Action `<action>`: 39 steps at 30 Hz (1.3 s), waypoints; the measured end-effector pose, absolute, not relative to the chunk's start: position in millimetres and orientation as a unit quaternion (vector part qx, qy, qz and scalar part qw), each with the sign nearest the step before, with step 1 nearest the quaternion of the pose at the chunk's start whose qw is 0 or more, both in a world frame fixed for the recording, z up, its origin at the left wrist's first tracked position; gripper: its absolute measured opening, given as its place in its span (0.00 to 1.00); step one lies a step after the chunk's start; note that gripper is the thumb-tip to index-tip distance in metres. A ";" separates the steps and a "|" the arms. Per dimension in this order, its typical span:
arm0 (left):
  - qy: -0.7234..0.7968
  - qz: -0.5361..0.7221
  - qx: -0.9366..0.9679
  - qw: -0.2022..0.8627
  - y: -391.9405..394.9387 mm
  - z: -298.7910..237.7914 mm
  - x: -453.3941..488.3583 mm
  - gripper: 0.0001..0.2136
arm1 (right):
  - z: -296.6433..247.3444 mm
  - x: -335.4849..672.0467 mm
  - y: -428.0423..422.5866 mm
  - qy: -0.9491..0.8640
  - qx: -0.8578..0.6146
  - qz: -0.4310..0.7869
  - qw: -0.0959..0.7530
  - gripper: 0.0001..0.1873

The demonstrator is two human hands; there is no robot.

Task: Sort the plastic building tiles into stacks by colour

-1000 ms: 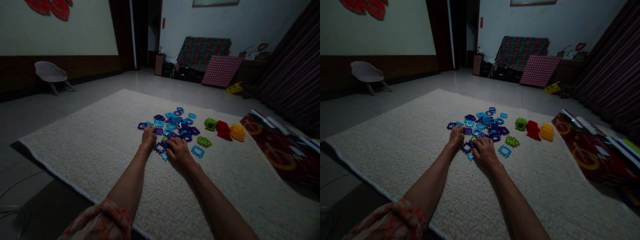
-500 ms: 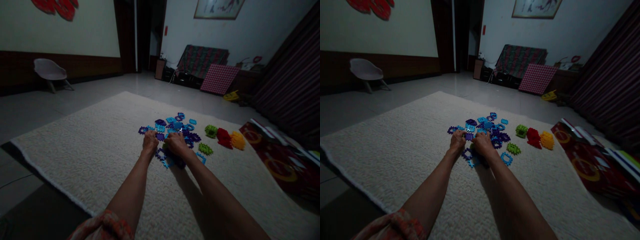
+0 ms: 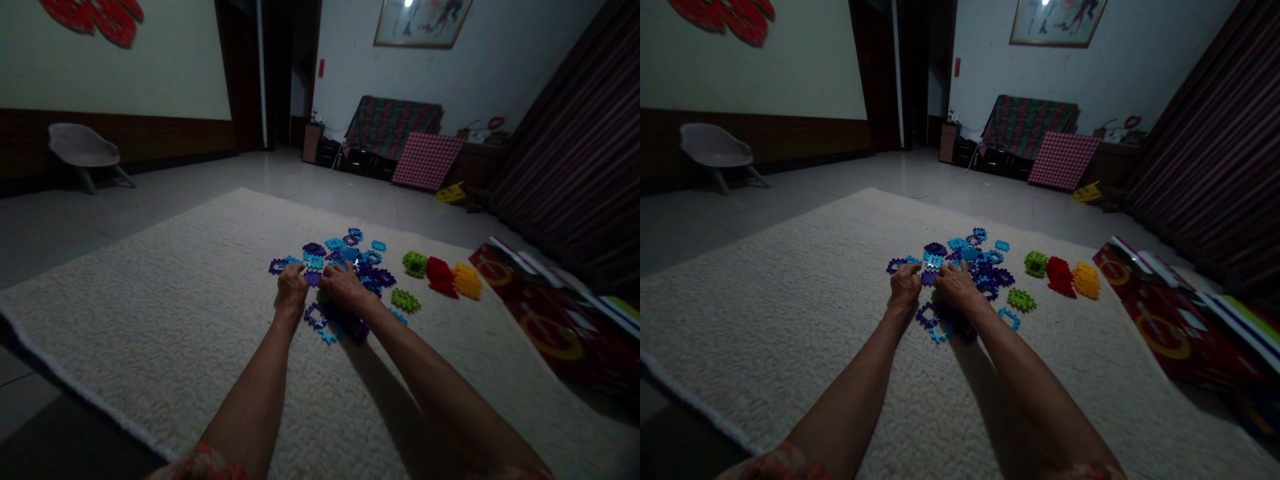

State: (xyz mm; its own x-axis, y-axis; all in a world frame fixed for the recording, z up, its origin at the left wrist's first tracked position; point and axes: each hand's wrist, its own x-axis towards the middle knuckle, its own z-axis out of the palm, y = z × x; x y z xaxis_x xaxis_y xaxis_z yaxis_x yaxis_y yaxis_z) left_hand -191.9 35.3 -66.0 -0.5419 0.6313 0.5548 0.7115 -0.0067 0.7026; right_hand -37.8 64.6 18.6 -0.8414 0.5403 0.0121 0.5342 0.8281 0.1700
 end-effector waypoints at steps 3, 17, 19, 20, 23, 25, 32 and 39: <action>-0.701 -0.537 -0.468 0.039 35.3 -65.1 -192.2 0.18 | 15.5 -35.5 71.0 0.958 0.273 0.090 -0.021 0.15; -0.703 -0.568 -0.421 0.071 33.5 -55.0 -192.6 0.17 | 7.3 -44.7 87.5 0.939 0.301 0.021 -0.163 0.04; -0.703 -0.578 -0.408 0.073 32.6 -53.1 -192.8 0.17 | 11.3 -45.9 92.5 0.934 0.299 -0.024 -0.196 0.03; -0.705 -0.581 -0.401 0.074 32.1 -52.1 -193.0 0.17 | 13.6 -45.3 95.3 0.926 0.302 -0.054 -0.218 0.03; -0.708 -0.585 -0.390 0.070 29.7 -49.4 -194.9 0.17 | 20.9 -34.6 103.2 0.889 0.314 -0.131 -0.306 0.04; -0.703 -0.587 -0.396 0.065 27.3 -47.0 -195.6 0.17 | 25.2 -17.7 106.6 0.857 0.330 -0.143 -0.369 0.05; -0.626 -0.592 -0.507 -0.002 21.0 -29.6 -154.9 0.17 | 6.6 92.5 107.7 0.776 0.428 -0.099 -0.452 0.07; -0.493 -0.486 -0.708 -0.141 56.2 -12.6 -55.8 0.22 | -51.4 176.0 99.1 0.721 0.499 -0.029 -0.480 0.02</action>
